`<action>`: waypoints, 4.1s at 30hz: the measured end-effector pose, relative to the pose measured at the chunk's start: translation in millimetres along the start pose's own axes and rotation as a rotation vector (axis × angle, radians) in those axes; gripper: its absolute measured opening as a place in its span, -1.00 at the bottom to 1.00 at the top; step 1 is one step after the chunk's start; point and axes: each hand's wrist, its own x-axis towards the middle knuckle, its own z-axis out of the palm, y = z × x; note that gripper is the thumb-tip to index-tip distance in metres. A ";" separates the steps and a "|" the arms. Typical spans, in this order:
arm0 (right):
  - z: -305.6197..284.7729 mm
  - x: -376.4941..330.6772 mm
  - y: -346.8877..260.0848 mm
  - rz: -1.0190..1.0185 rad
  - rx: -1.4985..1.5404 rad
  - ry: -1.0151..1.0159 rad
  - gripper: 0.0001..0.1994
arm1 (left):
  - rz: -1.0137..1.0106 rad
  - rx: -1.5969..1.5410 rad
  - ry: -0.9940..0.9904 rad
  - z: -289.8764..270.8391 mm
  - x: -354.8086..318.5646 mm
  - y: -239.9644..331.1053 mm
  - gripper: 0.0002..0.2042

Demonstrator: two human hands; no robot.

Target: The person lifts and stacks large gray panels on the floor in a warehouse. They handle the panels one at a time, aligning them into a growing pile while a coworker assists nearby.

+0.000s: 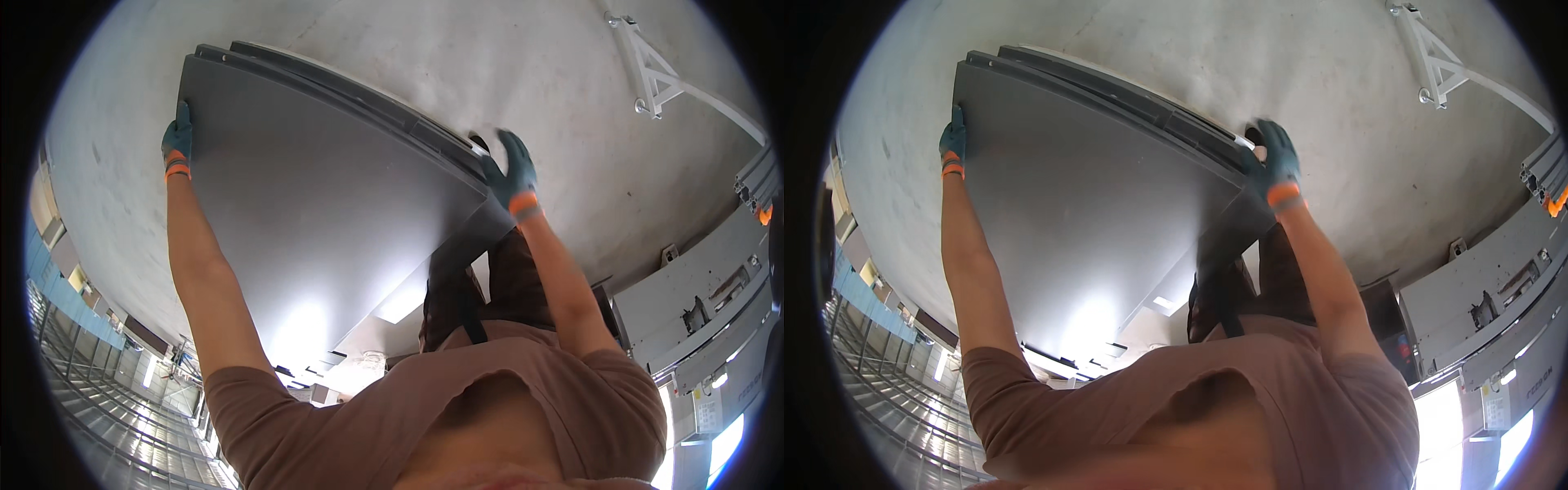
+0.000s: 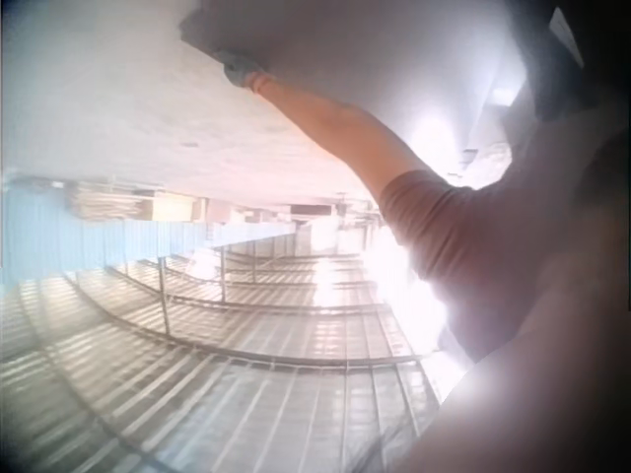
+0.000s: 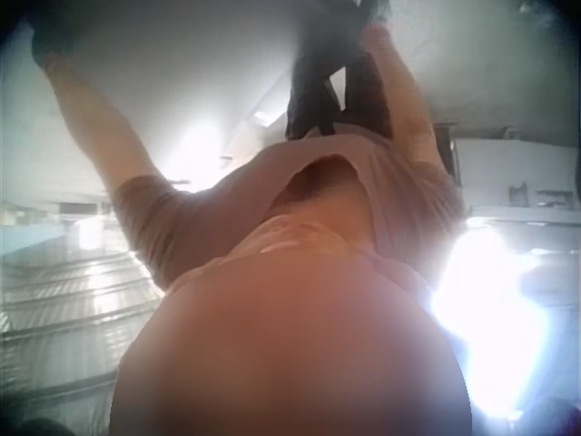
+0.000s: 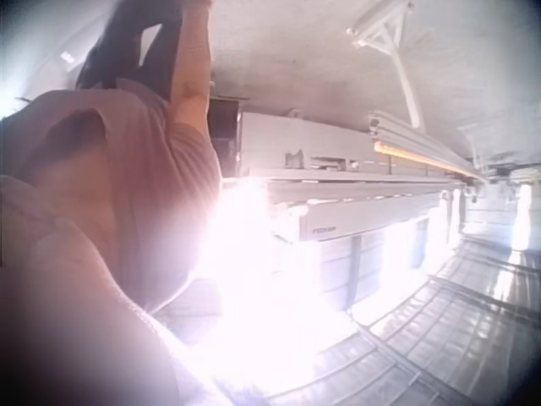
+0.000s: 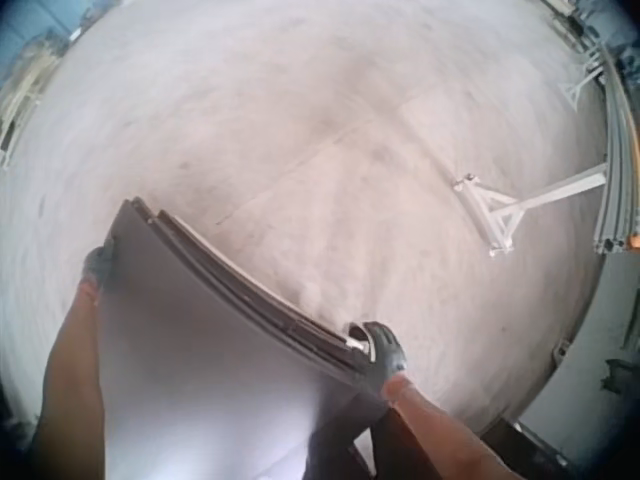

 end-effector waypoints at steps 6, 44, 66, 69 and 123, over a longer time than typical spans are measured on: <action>45.7 47.0 -25.7 0.126 -0.070 -0.475 -0.47 | 0.064 -0.037 0.010 9.4 1.8 21.1 -0.24; 60.4 46.3 17.2 -0.362 -0.041 -0.457 -0.74 | 0.000 -0.061 0.039 -9.7 -18.1 52.6 -0.23; -7.1 -50.0 31.2 0.553 0.131 -0.476 -0.44 | -0.505 -0.116 0.483 157.7 -534.7 -8.5 -0.44; -12.7 -48.6 24.6 0.563 0.184 -0.521 -0.44 | -1.016 -0.191 -0.046 236.4 -640.8 -61.2 -0.21; -194.9 -994.1 381.1 0.695 1.207 1.349 -0.71 | 0.416 -0.331 -1.107 356.3 -1075.5 51.5 -0.70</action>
